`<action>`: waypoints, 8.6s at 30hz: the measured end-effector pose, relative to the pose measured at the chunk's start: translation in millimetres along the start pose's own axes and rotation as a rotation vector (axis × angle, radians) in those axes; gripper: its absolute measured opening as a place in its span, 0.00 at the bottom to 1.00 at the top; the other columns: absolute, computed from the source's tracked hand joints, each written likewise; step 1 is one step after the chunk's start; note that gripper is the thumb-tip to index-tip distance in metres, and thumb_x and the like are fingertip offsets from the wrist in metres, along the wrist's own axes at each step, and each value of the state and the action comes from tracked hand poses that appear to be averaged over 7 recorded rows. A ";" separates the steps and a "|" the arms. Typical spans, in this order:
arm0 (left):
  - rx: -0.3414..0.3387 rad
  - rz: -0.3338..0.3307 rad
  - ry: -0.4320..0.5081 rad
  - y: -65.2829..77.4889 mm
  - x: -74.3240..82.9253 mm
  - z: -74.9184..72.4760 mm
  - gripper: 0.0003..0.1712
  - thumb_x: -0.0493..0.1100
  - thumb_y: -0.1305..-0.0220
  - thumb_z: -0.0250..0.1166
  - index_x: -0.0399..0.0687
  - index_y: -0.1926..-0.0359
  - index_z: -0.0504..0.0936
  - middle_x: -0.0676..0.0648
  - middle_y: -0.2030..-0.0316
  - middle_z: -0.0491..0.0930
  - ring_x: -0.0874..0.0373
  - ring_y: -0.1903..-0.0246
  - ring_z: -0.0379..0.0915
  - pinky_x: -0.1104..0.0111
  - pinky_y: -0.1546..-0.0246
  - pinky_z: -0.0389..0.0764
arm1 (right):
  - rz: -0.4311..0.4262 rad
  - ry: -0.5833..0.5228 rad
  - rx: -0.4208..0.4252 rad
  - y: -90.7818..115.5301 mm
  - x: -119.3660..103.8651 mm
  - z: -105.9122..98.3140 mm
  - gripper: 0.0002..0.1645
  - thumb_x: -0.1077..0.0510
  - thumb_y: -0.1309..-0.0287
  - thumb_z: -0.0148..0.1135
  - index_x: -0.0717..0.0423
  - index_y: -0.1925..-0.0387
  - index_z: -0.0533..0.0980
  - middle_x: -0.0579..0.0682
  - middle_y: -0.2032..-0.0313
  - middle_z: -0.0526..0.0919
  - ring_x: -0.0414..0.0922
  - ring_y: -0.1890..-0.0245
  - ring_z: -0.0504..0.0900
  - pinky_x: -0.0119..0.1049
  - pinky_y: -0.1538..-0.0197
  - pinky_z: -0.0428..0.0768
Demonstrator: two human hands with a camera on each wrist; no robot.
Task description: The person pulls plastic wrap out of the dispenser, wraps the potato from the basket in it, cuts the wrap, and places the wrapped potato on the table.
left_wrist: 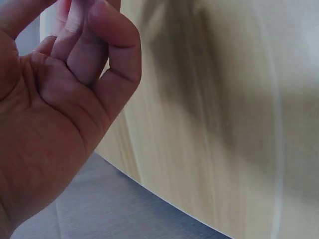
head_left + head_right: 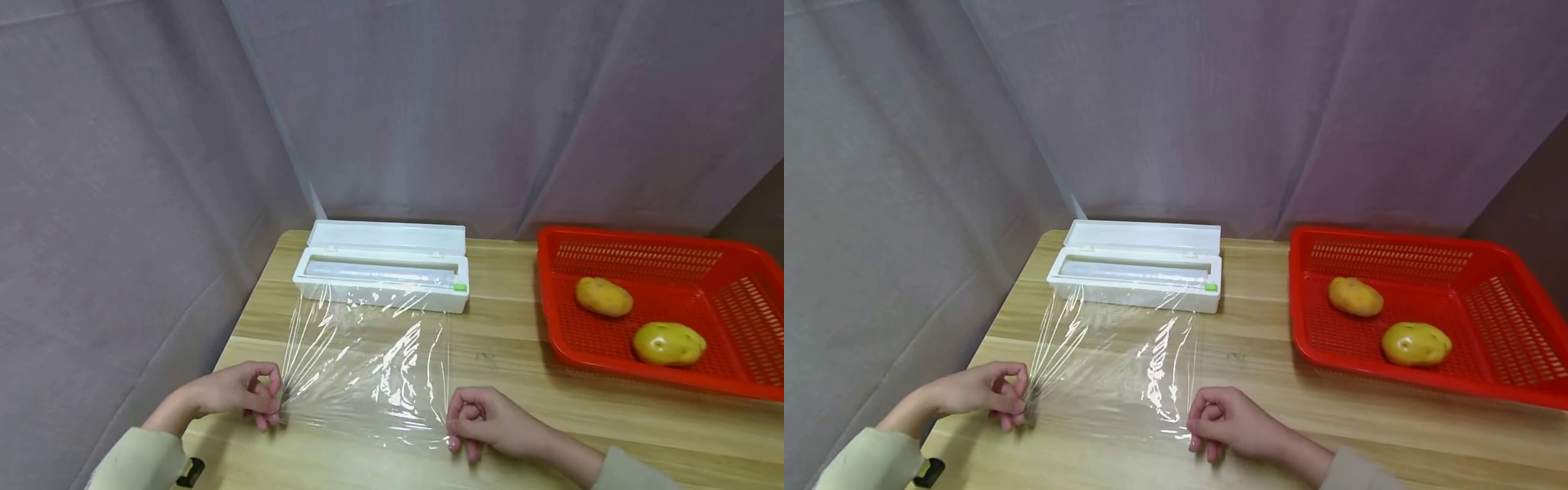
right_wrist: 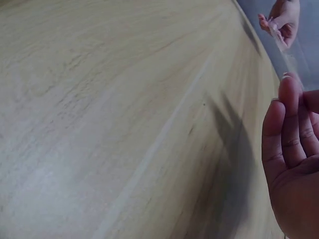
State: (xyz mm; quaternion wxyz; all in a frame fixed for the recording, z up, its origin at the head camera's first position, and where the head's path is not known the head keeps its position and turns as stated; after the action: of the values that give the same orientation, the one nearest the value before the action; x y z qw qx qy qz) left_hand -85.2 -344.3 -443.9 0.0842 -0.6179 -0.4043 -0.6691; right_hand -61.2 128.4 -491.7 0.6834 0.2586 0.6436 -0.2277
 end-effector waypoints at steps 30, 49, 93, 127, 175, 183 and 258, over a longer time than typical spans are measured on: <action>0.132 -0.056 -0.195 -14.8 -3.5 9.1 0.06 0.34 0.29 0.70 0.36 0.62 0.81 0.42 0.75 0.85 0.55 0.76 0.83 0.63 0.73 0.88 | -0.022 0.530 -0.036 0.6 -2.4 -9.9 0.09 0.55 0.27 0.69 0.45 0.66 0.78 0.37 0.84 0.81 0.22 0.87 0.70 0.22 0.78 0.72; 0.581 0.314 -1.046 -42.9 1.7 20.9 0.24 0.43 0.46 0.84 0.48 0.47 0.89 0.48 0.47 0.86 0.49 0.48 0.85 0.50 0.44 0.84 | -0.351 1.245 0.101 -19.9 -16.2 -16.6 0.17 0.49 0.35 0.73 0.43 0.45 0.87 0.43 0.45 0.85 0.44 0.43 0.81 0.54 0.41 0.84; 0.541 0.229 -1.111 -38.8 -12.8 28.9 0.32 0.52 0.41 0.81 0.46 0.38 0.87 0.42 0.36 0.82 0.40 0.38 0.79 0.42 0.38 0.79 | -0.250 1.267 0.118 2.5 -59.1 -26.4 0.27 0.48 0.32 0.72 0.46 0.34 0.81 0.46 0.37 0.83 0.51 0.38 0.83 0.58 0.36 0.81; 0.578 0.297 -1.157 -38.1 -18.8 34.5 0.32 0.51 0.41 0.81 0.46 0.37 0.87 0.43 0.36 0.82 0.44 0.38 0.79 0.44 0.42 0.81 | 0.177 1.386 0.302 59.3 -159.5 -179.4 0.51 0.42 0.34 0.75 0.59 0.20 0.63 0.70 0.26 0.69 0.71 0.30 0.71 0.73 0.33 0.71; 0.587 0.297 -1.162 -37.7 -20.2 35.3 0.32 0.51 0.40 0.80 0.46 0.36 0.86 0.43 0.35 0.81 0.44 0.38 0.79 0.44 0.42 0.81 | 0.466 1.284 0.232 72.1 -89.4 -278.7 0.60 0.43 0.39 0.78 0.83 0.28 0.59 0.87 0.34 0.65 0.83 0.35 0.67 0.75 0.35 0.70; 0.591 0.298 -1.149 -37.0 -20.9 36.2 0.32 0.51 0.39 0.80 0.46 0.36 0.86 0.43 0.34 0.81 0.44 0.38 0.79 0.44 0.42 0.81 | 0.484 1.242 0.208 65.1 -79.0 -281.9 0.60 0.44 0.41 0.80 0.85 0.30 0.59 0.88 0.35 0.67 0.84 0.36 0.68 0.76 0.35 0.69; 0.581 0.325 -1.141 -38.2 -14.0 34.3 0.31 0.50 0.39 0.80 0.46 0.37 0.87 0.43 0.35 0.82 0.43 0.39 0.80 0.42 0.45 0.81 | 0.035 1.261 0.233 -9.1 -176.7 -161.0 0.43 0.52 0.42 0.82 0.58 0.29 0.74 0.52 0.48 0.83 0.47 0.55 0.80 0.47 0.52 0.82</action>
State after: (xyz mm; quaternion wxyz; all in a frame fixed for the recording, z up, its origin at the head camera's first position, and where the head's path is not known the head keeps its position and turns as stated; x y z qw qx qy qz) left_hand -79.4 -302.4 -476.3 0.1201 -0.8808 -0.4512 -0.0790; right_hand -201.8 221.8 -322.1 0.1446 0.4260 0.8887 -0.0890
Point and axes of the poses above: each hand's wrist, its own y-axis away from the middle knuckle, its own z-axis out of the palm, x = y × z, the point moved 1 cm from there along -y, towards the middle knuckle
